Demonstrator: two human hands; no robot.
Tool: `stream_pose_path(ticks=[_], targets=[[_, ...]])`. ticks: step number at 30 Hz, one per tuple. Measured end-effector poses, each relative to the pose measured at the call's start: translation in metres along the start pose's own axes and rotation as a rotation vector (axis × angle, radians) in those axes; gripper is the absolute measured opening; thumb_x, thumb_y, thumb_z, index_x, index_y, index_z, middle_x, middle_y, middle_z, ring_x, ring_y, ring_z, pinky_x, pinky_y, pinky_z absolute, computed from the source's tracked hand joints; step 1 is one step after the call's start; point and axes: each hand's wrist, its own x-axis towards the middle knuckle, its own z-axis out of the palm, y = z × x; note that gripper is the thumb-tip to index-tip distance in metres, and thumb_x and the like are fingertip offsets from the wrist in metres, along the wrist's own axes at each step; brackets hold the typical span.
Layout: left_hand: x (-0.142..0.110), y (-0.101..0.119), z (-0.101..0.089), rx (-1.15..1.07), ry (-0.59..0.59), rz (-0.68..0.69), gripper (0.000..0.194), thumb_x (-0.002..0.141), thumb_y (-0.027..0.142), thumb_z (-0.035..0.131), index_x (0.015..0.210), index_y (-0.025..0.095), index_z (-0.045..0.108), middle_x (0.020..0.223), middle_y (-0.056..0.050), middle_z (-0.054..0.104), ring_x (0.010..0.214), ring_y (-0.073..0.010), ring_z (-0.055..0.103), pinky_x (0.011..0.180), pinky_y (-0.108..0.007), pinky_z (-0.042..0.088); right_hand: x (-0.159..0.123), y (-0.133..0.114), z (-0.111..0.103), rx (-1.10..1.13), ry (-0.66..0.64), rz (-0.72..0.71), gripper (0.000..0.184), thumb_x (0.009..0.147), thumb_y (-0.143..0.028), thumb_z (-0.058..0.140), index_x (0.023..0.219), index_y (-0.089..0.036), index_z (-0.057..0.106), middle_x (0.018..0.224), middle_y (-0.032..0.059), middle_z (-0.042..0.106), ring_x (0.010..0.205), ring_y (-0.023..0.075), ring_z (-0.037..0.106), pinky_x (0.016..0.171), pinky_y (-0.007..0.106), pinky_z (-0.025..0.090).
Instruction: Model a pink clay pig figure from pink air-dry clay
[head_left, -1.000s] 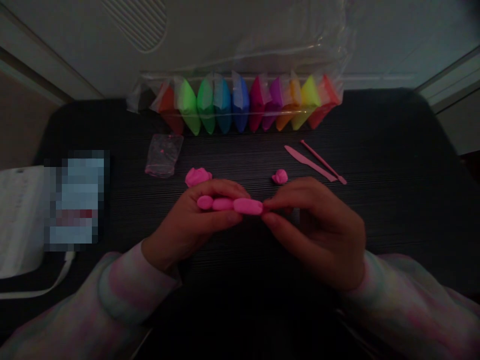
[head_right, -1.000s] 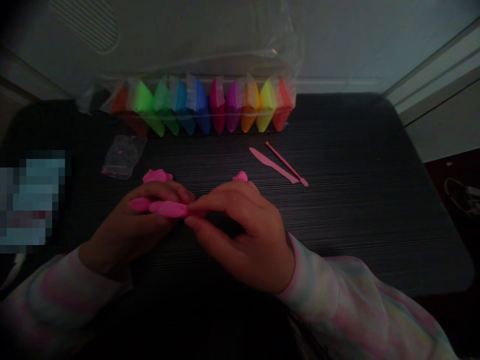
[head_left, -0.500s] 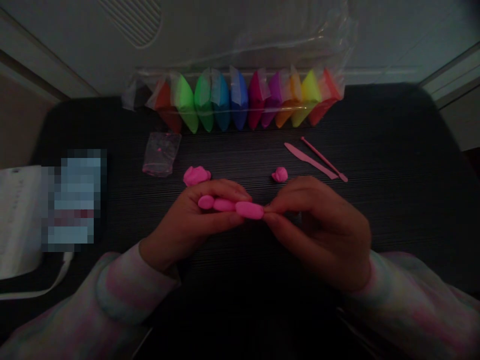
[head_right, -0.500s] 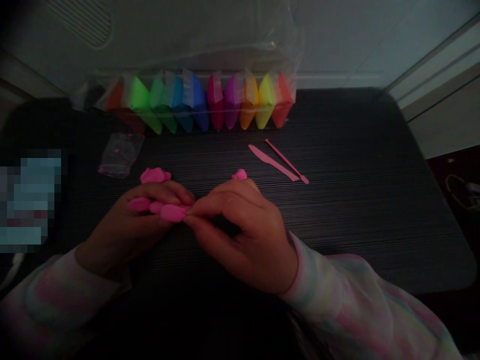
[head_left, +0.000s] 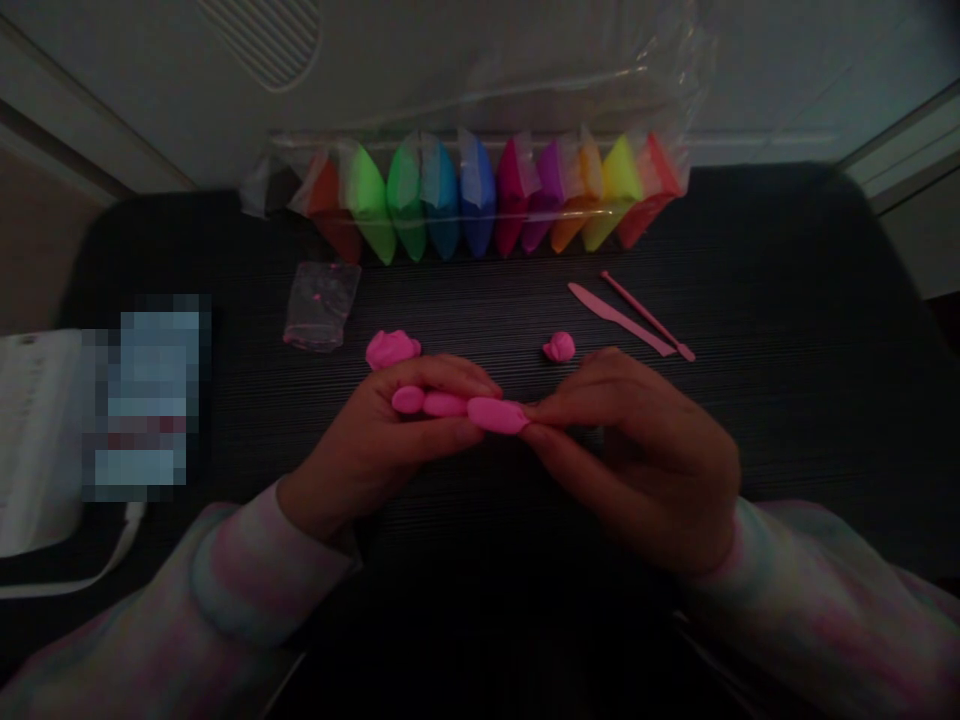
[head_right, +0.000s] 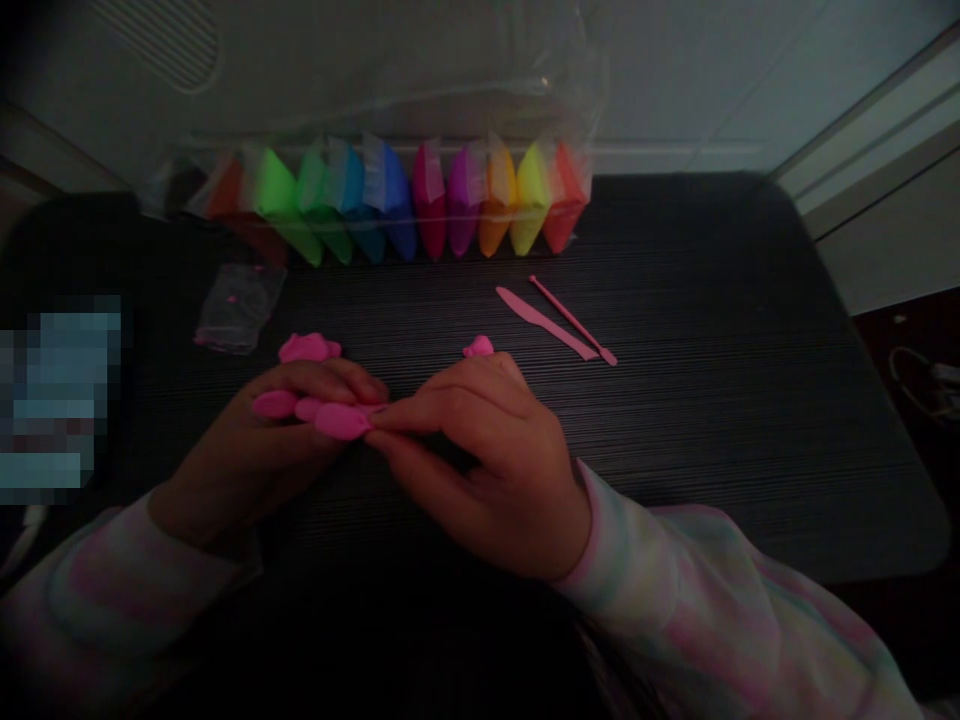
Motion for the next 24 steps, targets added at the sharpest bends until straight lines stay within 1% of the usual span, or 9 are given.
stream_pose_path(ticks=[3, 8, 12, 15, 19, 22, 24], targets=[[-0.0003, -0.0010, -0.0008, -0.013, -0.013, -0.005, 0.015, 0.066, 0.013, 0.068, 0.076, 0.025, 0.069, 0.086, 0.001, 0.064, 0.087, -0.0154, 0.057, 0.078, -0.026, 0.046, -0.0003, 0.0003, -0.0001, 0.003, 0.000, 0.002, 0.010, 0.075, -0.017, 0.060, 0.079, -0.024, 0.063, 0.069, -0.0018, 0.064, 0.064, 0.0131, 0.058, 0.065, 0.034, 0.046], [-0.0013, -0.0025, -0.0014, -0.083, 0.005, -0.020, 0.016, 0.067, 0.016, 0.068, 0.079, 0.027, 0.068, 0.089, 0.001, 0.063, 0.087, -0.0159, 0.057, 0.079, -0.028, 0.046, -0.0014, 0.0020, 0.0006, -0.032, 0.017, -0.006, 0.012, 0.071, -0.020, 0.065, 0.083, -0.024, 0.063, 0.073, -0.0014, 0.064, 0.068, 0.0139, 0.059, 0.066, 0.033, 0.046], [-0.0010, -0.0005, -0.0009, -0.109, -0.043, -0.022, 0.017, 0.069, 0.013, 0.066, 0.080, 0.025, 0.068, 0.087, 0.004, 0.063, 0.088, -0.0126, 0.055, 0.081, -0.024, 0.044, -0.0011, 0.0026, 0.0003, -0.019, -0.001, -0.007, 0.009, 0.073, -0.018, 0.062, 0.080, -0.022, 0.063, 0.070, -0.0015, 0.064, 0.067, 0.0129, 0.058, 0.065, 0.032, 0.046], [-0.0009, 0.0003, -0.0008, -0.112, -0.057, -0.020, 0.017, 0.070, 0.011, 0.065, 0.081, 0.024, 0.068, 0.087, 0.005, 0.062, 0.090, -0.0115, 0.054, 0.083, -0.022, 0.043, -0.0005, 0.0018, -0.0005, -0.015, -0.002, -0.003, 0.008, 0.074, -0.016, 0.060, 0.078, -0.023, 0.062, 0.069, -0.0010, 0.064, 0.066, 0.0132, 0.058, 0.065, 0.033, 0.046], [-0.0012, -0.0015, -0.0012, -0.112, -0.063, -0.012, 0.018, 0.070, 0.011, 0.064, 0.082, 0.024, 0.067, 0.089, 0.005, 0.063, 0.090, -0.0115, 0.054, 0.084, -0.022, 0.043, -0.0010, 0.0011, -0.0007, -0.010, 0.015, -0.015, 0.011, 0.075, -0.014, 0.059, 0.081, -0.023, 0.062, 0.070, -0.0007, 0.064, 0.066, 0.0137, 0.058, 0.064, 0.033, 0.046], [-0.0007, -0.0025, -0.0014, -0.099, -0.037, 0.007, 0.017, 0.069, 0.013, 0.066, 0.082, 0.025, 0.068, 0.088, 0.003, 0.063, 0.088, -0.0129, 0.055, 0.082, -0.025, 0.044, -0.0017, 0.0020, 0.0002, -0.031, 0.031, -0.008, 0.014, 0.073, -0.018, 0.061, 0.086, -0.024, 0.062, 0.072, -0.0011, 0.063, 0.068, 0.0141, 0.058, 0.064, 0.033, 0.046], [-0.0001, -0.0020, -0.0013, -0.097, -0.038, -0.004, 0.017, 0.069, 0.013, 0.066, 0.081, 0.025, 0.068, 0.088, 0.004, 0.063, 0.088, -0.0124, 0.055, 0.081, -0.024, 0.044, -0.0017, 0.0026, 0.0007, -0.041, 0.028, -0.008, 0.013, 0.072, -0.019, 0.062, 0.084, -0.024, 0.062, 0.071, -0.0015, 0.063, 0.068, 0.0140, 0.058, 0.065, 0.033, 0.046]])
